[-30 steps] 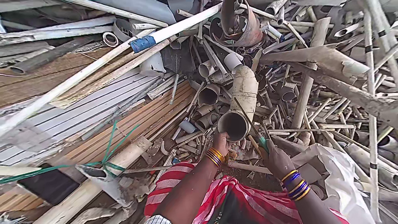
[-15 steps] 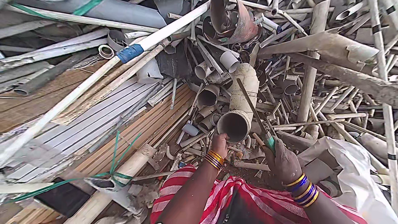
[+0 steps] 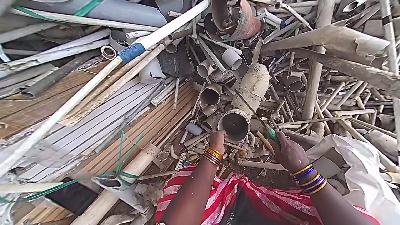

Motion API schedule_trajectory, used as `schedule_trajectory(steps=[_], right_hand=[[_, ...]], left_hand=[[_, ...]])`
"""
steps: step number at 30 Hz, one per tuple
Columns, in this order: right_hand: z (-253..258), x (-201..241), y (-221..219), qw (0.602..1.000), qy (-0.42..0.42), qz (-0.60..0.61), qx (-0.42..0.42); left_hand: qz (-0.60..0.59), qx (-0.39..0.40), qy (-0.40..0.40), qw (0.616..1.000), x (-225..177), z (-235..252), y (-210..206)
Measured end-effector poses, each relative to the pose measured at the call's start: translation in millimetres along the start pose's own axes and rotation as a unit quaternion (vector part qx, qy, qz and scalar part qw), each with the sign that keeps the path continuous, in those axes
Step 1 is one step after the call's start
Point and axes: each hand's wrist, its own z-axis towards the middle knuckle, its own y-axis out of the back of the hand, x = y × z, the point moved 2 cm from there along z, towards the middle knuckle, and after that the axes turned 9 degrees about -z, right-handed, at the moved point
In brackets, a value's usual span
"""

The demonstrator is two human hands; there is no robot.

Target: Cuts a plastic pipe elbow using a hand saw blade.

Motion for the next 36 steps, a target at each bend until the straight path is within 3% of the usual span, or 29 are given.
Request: schedule_trajectory(steps=[2,3,4,6,7,8,10,11,12,13,14,15,16,17,20,21,22,24,25,26,28,29,30,31,33,34,35,36], right_hand=[[-6.9,2.3,-6.4,0.981,0.067,0.032,-0.18],[-9.0,3.8,-9.7,0.976,0.084,0.037,-0.195],[-9.9,5.5,-10.9,0.985,0.084,0.029,-0.148],[-3.4,12.4,-0.1,0.993,0.008,-0.001,0.117],[-0.2,13.3,1.9,0.987,-0.014,0.01,0.161],[-3.1,13.4,2.0,0.993,0.0,0.023,0.112],[-12.1,14.1,-2.8,0.987,0.091,0.043,-0.127],[-14.3,15.8,-4.6,0.97,0.122,0.054,-0.203],[-16.5,17.9,-6.3,0.964,0.136,0.059,-0.22],[-18.5,20.5,-7.2,0.974,0.13,0.049,-0.176],[-18.0,24.0,-4.3,0.992,0.104,0.028,-0.06],[-12.7,28.9,3.0,0.992,0.052,0.008,0.111],[-7.4,31.0,4.6,0.983,0.025,-0.001,0.184],[-8.7,31.8,4.4,0.986,0.03,0.0,0.161],[-21.5,33.6,-4.4,0.98,0.121,0.052,-0.152],[-23.5,34.8,-7.4,0.971,0.135,0.062,-0.186],[-25.3,36.0,-8.4,0.978,0.134,0.056,-0.151],[-18.8,39.4,2.8,0.992,0.061,0.025,0.111],[-14.9,37.9,4.2,0.986,0.036,0.028,0.159],[-16.8,35.9,4.5,0.992,0.044,0.033,0.117],[-24.0,32.5,0.6,0.984,0.125,0.047,-0.117],[-25.9,32.6,-0.8,0.968,0.153,0.057,-0.192],[-27.5,33.2,-1.6,0.961,0.169,0.061,-0.209],[-28.8,33.4,-1.8,0.971,0.171,0.046,-0.163],[-21.2,35.8,7.5,0.988,0.109,-0.004,0.113],[-15.4,33.9,7.6,0.981,0.089,-0.009,0.171],[-15.1,30.9,6.8,0.985,0.102,-0.003,0.138],[-18.1,27.8,5.5,0.99,0.136,0.01,0.043]], left_hand=[[-0.01,-0.005,0.016,1.0,-2.3,-4.2,1.9],[-0.024,-0.005,0.03,0.999,-2.5,-7.3,3.1],[-0.036,-0.009,0.043,0.998,-2.8,-10.4,3.6],[-0.043,-0.019,0.053,0.998,-2.4,-15.5,4.8],[-0.037,-0.022,0.051,0.998,-2.6,-17.0,6.5],[-0.033,-0.019,0.049,0.998,-4.4,-17.7,9.1],[-0.027,-0.014,0.04,0.999,-9.5,-18.7,14.3],[-0.021,-0.016,0.031,0.999,-11.6,-19.7,16.5],[-0.018,-0.017,0.022,0.999,-13.2,-20.2,19.4],[-0.014,-0.016,0.011,1.0,-14.4,-20.4,22.0],[-0.009,-0.01,0.0,1.0,-16.4,-20.9,23.8],[-0.005,-0.005,-0.01,1.0,-18.2,-21.7,25.3],[-0.001,-0.001,-0.02,1.0,-19.4,-22.5,27.0],[0.004,0.002,-0.029,1.0,-21.4,-23.2,29.2],[0.01,0.009,-0.029,0.999,-24.9,-26.3,34.5],[0.01,0.004,-0.025,1.0,-24.4,-27.8,35.8],[0.01,0.001,-0.021,1.0,-23.8,-29.2,37.3],[0.008,0.002,-0.019,1.0,-24.0,-31.0,38.0],[0.007,0.003,-0.018,1.0,-24.4,-32.0,38.6],[0.009,0.004,-0.019,1.0,-26.1,-32.8,39.7],[0.013,0.01,-0.025,1.0,-30.5,-33.5,41.6],[0.015,0.012,-0.03,0.999,-31.3,-33.6,43.0],[0.019,0.015,-0.036,0.999,-31.6,-33.6,44.6],[0.025,0.018,-0.043,0.999,-31.3,-33.0,46.8],[0.035,0.029,-0.057,0.997,-31.8,-31.4,49.5],[0.041,0.037,-0.063,0.997,-32.0,-31.3,51.1],[0.048,0.044,-0.068,0.996,-33.3,-31.5,52.6],[0.056,0.05,-0.074,0.994,-34.4,-31.4,54.0]])
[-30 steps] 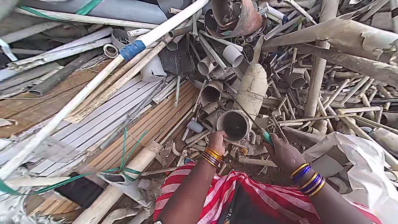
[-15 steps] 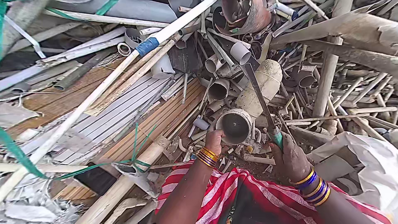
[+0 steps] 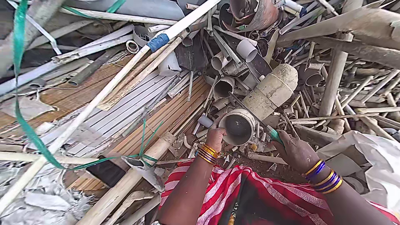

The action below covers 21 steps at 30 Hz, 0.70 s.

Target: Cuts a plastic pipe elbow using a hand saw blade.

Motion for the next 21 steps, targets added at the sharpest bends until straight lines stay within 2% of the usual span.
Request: schedule_trajectory(steps=[1,2,3,4,5,6,7,8,10,11,12,13,14,15,16,17,19,20,21], right_hand=[[-2.6,-1.1,-3.4,0.992,0.039,0.0,-0.118],[-4.1,-0.6,-6.1,0.978,0.062,0.007,-0.197],[-5.8,1.0,-7.9,0.974,0.072,0.013,-0.216],[-7.2,3.2,-8.0,0.984,0.064,0.008,-0.168],[-6.1,5.7,-4.2,0.998,0.035,0.001,-0.045],[-0.9,8.0,1.6,0.995,-0.011,-0.004,0.097],[1.5,8.1,1.7,0.991,-0.026,-0.009,0.128],[-1.9,7.7,-0.8,0.998,-0.004,-0.009,0.059],[-8.3,9.3,-5.6,0.984,0.058,-0.003,-0.169],[-10.1,11.2,-6.2,0.973,0.069,0.003,-0.221],[-12.2,12.8,-6.8,0.975,0.067,0.0,-0.213],[-13.4,13.9,-6.1,0.989,0.05,-0.013,-0.14],[-11.0,15.2,-1.3,1.0,0.013,-0.017,-0.007],[-6.2,15.3,1.9,0.995,-0.023,-0.02,0.091],[-5.8,14.1,0.8,0.996,-0.021,-0.021,0.082],[-9.2,13.2,-1.2,1.0,0.005,-0.02,0.003],[-12.4,13.3,-5.8,0.98,0.058,-0.012,-0.189],[-13.4,14.2,-7.6,0.974,0.066,-0.008,-0.218],[-14.6,14.8,-8.9,0.981,0.062,-0.013,-0.185]], left_hand=[[0.006,0.009,-0.003,1.0,-0.4,-0.1,1.4],[0.011,0.013,-0.004,1.0,0.0,-0.9,2.1],[0.016,0.013,-0.002,1.0,1.2,-2.1,2.8],[0.019,0.009,0.004,1.0,2.6,-3.5,3.4],[0.02,0.005,0.009,1.0,3.9,-4.4,3.4],[0.02,0.005,0.013,1.0,4.9,-4.8,2.7],[0.02,0.003,0.014,1.0,5.3,-5.1,2.1],[0.022,0.007,0.016,1.0,4.6,-5.3,2.4],[0.018,0.013,0.013,1.0,3.1,-6.0,2.1],[0.015,0.015,0.01,1.0,3.4,-6.3,2.4],[0.015,0.015,0.007,1.0,4.1,-6.6,3.0],[0.013,0.012,0.004,1.0,5.0,-7.0,3.4],[0.008,0.015,-0.001,1.0,5.0,-7.1,2.8],[0.004,0.015,-0.007,1.0,4.9,-6.7,2.0],[0.004,0.016,-0.013,1.0,4.8,-6.2,2.4],[0.005,0.017,-0.016,1.0,4.5,-5.4,3.3],[0.004,0.019,-0.018,1.0,3.0,-3.6,4.4],[0.006,0.017,-0.018,1.0,3.1,-3.4,5.3],[0.01,0.016,-0.016,1.0,3.6,-3.8,6.4]])
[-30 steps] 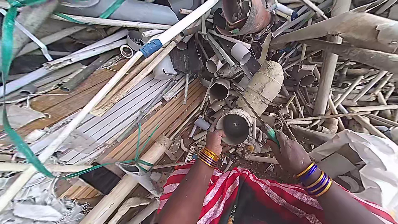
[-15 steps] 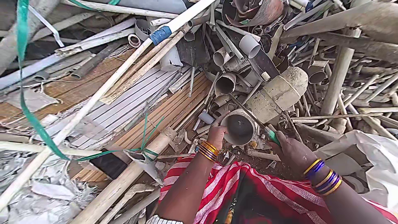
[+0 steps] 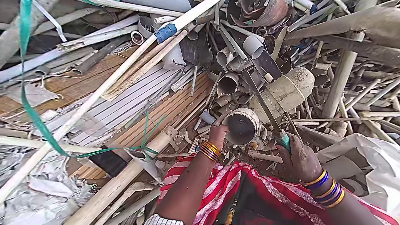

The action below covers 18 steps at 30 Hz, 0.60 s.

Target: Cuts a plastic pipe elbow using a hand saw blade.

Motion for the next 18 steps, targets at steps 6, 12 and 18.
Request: schedule_trajectory(steps=[6,12,18], right_hand=[[5.1,-5.8,3.9,0.998,-0.004,-0.008,0.06],[13.2,-9.6,9.7,0.958,-0.046,-0.028,0.28],[3.4,-0.7,9.5,0.985,-0.013,-0.03,0.167]], left_hand=[[0.03,0.007,-0.01,0.999,-1.4,1.1,-1.6],[0.063,0.015,0.005,0.998,0.1,-0.4,-2.6],[0.06,0.026,0.013,0.998,4.9,-1.0,-2.0]])
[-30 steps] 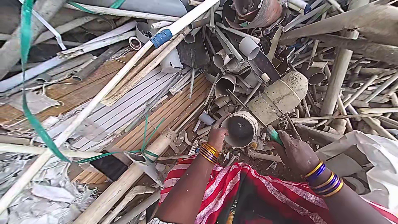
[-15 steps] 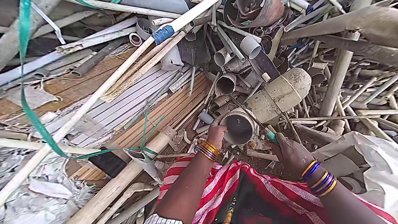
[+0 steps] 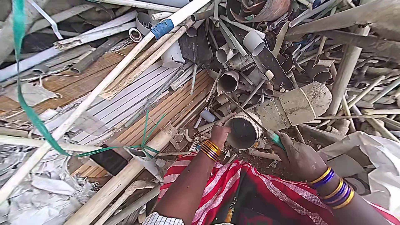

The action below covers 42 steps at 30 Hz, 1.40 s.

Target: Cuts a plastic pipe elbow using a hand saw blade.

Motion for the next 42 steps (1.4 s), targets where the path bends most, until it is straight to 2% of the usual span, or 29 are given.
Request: schedule_trajectory(steps=[1,2,3,5,6,7,8,9,10,11,12,14,15,16,17,18,19,20,22,23,24,25,26,27,28,31,33,38,42], right_hand=[[6.3,0.6,5.3,0.987,-0.049,-0.002,0.153],[9.7,-0.6,5.9,0.979,-0.068,-0.008,0.192],[6.5,-1.5,5.8,0.99,-0.056,-0.014,0.128],[-0.7,-2.2,1.6,0.993,0.003,-0.009,-0.12],[-2.1,0.1,0.7,0.984,0.013,0.002,-0.179],[-4.0,2.7,0.6,0.986,0.011,0.007,-0.164],[-4.8,4.9,2.8,0.998,-0.007,0.004,-0.065],[0.5,6.8,10.4,0.992,-0.052,0.008,0.118],[9.3,6.2,14.6,0.965,-0.089,0.005,0.247],[11.7,4.7,15.5,0.959,-0.097,0.001,0.266],[7.0,3.3,15.3,0.978,-0.08,0.001,0.191],[-2.1,1.0,4.3,0.996,-0.018,0.013,-0.088],[-3.0,2.3,0.6,0.99,-0.012,0.024,-0.137],[-4.2,4.2,0.5,0.995,-0.021,0.029,-0.096],[-2.7,6.2,5.7,0.998,-0.05,0.029,0.039],[5.5,7.7,13.7,0.971,-0.098,0.024,0.216],[10.9,6.9,14.6,0.952,-0.119,0.017,0.282],[8.7,6.1,13.8,0.962,-0.11,0.014,0.25],[-3.2,5.0,3.8,0.999,-0.042,0.021,-0.014],[-4.4,6.3,-0.7,0.995,-0.026,0.03,-0.093],[-4.7,7.8,-2.3,0.995,-0.029,0.034,-0.084],[-3.3,9.4,1.1,0.998,-0.054,0.035,0.024],[4.2,9.9,8.7,0.975,-0.102,0.033,0.195],[10.6,7.3,10.4,0.953,-0.128,0.036,0.271],[10.6,5.1,9.5,0.956,-0.131,0.043,0.259],[-1.8,3.1,-13.1,0.986,-0.105,0.118,-0.052],[-5.4,9.1,-33.4,0.947,-0.191,0.244,-0.087],[-0.1,33.5,-71.3,0.786,-0.412,0.461,-0.024],[1.8,31.9,-71.4,0.747,-0.449,0.489,-0.02]], left_hand=[[-0.001,-0.001,0.002,1.0,1.0,0.6,-1.0],[0.0,-0.001,0.004,1.0,1.6,0.8,-1.7],[0.002,0.0,0.005,1.0,0.8,0.4,-2.3],[0.004,0.0,0.004,1.0,-0.7,-0.2,-4.1],[0.002,-0.004,0.004,1.0,0.3,0.1,-4.3],[0.002,-0.009,0.007,1.0,2.1,0.3,-3.8],[0.005,-0.014,0.008,1.0,3.7,0.5,-3.5],[0.007,-0.014,0.009,1.0,4.3,0.9,-4.0],[0.011,-0.013,0.008,1.0,4.9,1.7,-4.6],[0.012,-0.014,0.006,1.0,5.3,2.5,-4.7],[0.012,-0.013,0.004,1.0,5.2,2.9,-4.6],[0.01,-0.015,0.0,1.0,5.5,3.1,-4.8],[0.012,-0.017,0.004,1.0,6.2,3.1,-4.5],[0.015,-0.022,0.008,1.0,7.2,2.6,-4.4],[0.02,-0.025,0.01,0.999,8.2,2.0,-4.8],[0.022,-0.026,0.012,0.999,8.5,2.1,-6.1],[0.022,-0.029,0.014,0.999,8.5,2.0,-7.0],[0.02,-0.028,0.015,0.999,8.1,2.3,-7.1],[0.009,-0.027,0.011,1.0,8.9,3.0,-7.0],[0.003,-0.028,0.01,1.0,9.6,3.1,-6.5],[0.003,-0.03,0.012,0.999,9.9,3.1,-5.8],[0.005,-0.034,0.014,0.999,10.3,2.4,-5.5],[0.006,-0.037,0.015,0.999,9.7,2.1,-6.6],[0.009,-0.038,0.016,0.999,9.1,2.4,-8.0],[0.012,-0.04,0.019,0.999,8.6,2.9,-8.0],[-0.001,-0.057,0.035,0.998,10.2,2.2,-8.1],[-0.018,-0.077,0.049,0.996,12.8,-3.6,-13.9],[-0.064,-0.1,0.093,0.989,29.0,-19.2,-41.2],[-0.044,-0.083,0.087,0.992,31.7,-24.1,-53.0]])
